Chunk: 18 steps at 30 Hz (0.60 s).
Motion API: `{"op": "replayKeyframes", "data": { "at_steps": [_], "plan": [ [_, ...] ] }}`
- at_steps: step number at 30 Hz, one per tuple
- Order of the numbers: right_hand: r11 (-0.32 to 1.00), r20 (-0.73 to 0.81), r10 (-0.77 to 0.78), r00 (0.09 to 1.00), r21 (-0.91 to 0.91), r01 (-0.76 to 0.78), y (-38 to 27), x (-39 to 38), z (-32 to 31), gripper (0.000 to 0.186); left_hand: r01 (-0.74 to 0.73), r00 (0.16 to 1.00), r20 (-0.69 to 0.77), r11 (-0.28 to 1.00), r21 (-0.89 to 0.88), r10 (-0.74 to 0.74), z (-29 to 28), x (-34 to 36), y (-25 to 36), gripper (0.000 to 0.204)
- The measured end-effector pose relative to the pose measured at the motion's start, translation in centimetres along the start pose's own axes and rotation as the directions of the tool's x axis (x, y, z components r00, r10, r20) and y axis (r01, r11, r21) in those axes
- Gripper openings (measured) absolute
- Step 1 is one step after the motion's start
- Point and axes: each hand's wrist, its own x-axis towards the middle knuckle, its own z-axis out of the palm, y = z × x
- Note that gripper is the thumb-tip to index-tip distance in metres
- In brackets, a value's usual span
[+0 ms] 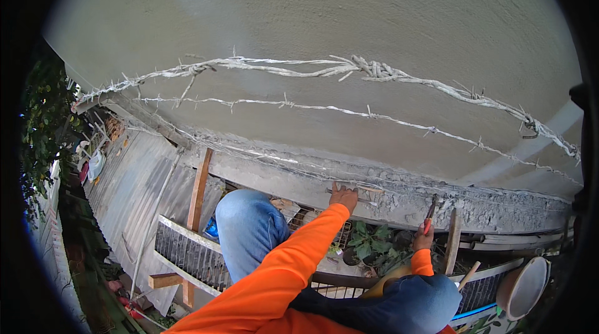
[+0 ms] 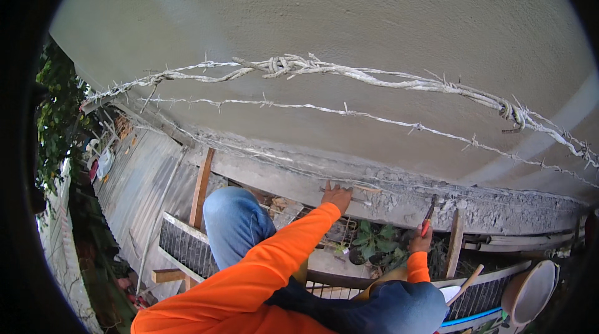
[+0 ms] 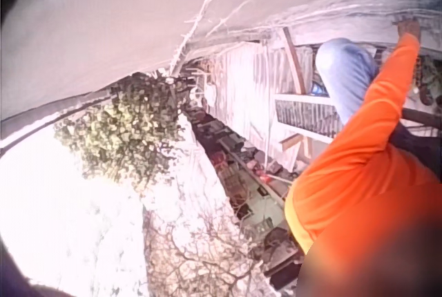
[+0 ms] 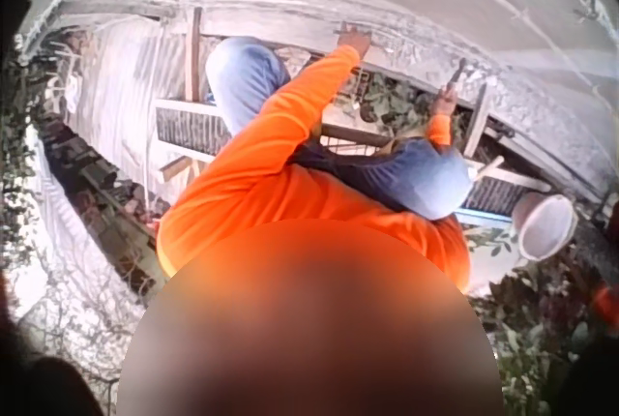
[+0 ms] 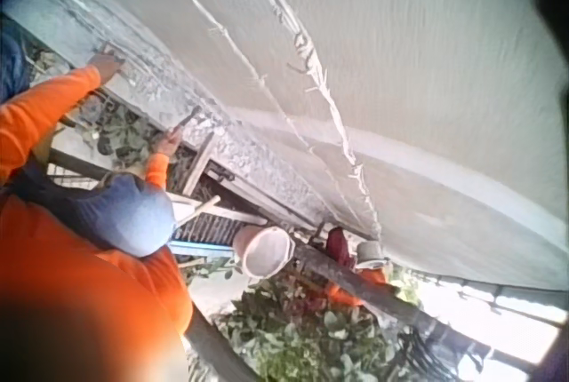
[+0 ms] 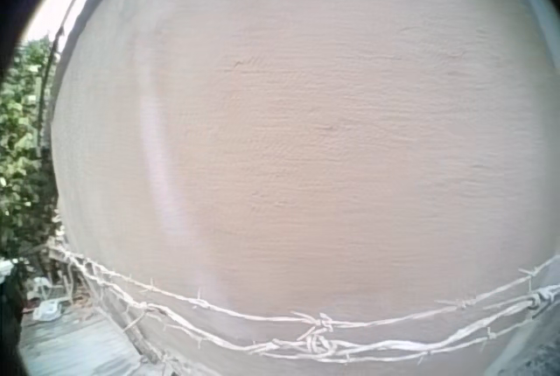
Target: The person applies and smooths wet plaster along the base of a concrete wall using a trowel and a wooden float. They repeatedly scoop plaster from a nearby bucket and spread it evenly along the wall edge while standing on a scaffold.
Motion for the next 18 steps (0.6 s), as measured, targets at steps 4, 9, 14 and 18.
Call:
{"op": "replayKeyframes", "data": {
  "at_steps": [4,9,14,18],
  "plan": [
    [0.996,-0.033,0.001,0.999,0.091,0.002,-0.3,-0.6,0.2,0.026,-0.057,0.997,0.054,0.995,-0.085,0.062,1.5,-1.5,1.2,0.064],
    [0.981,-0.034,0.083,0.996,0.178,-0.076,-0.6,-1.4,0.0,0.026,-0.022,0.950,-0.310,0.997,0.072,0.044,2.7,0.6,0.9,0.076],
    [0.998,-0.137,-0.046,0.990,0.038,0.051,-1.6,-3.6,-0.6,0.021,-0.047,0.963,-0.258,0.992,0.120,0.077,2.1,0.9,0.5,0.047],
    [0.971,-0.210,0.080,0.974,0.239,-0.029,-3.2,-6.2,-1.4,0.020,-0.198,0.941,-0.237,0.962,0.186,0.240,0.3,-1.3,1.8,0.035]
  ]
}}
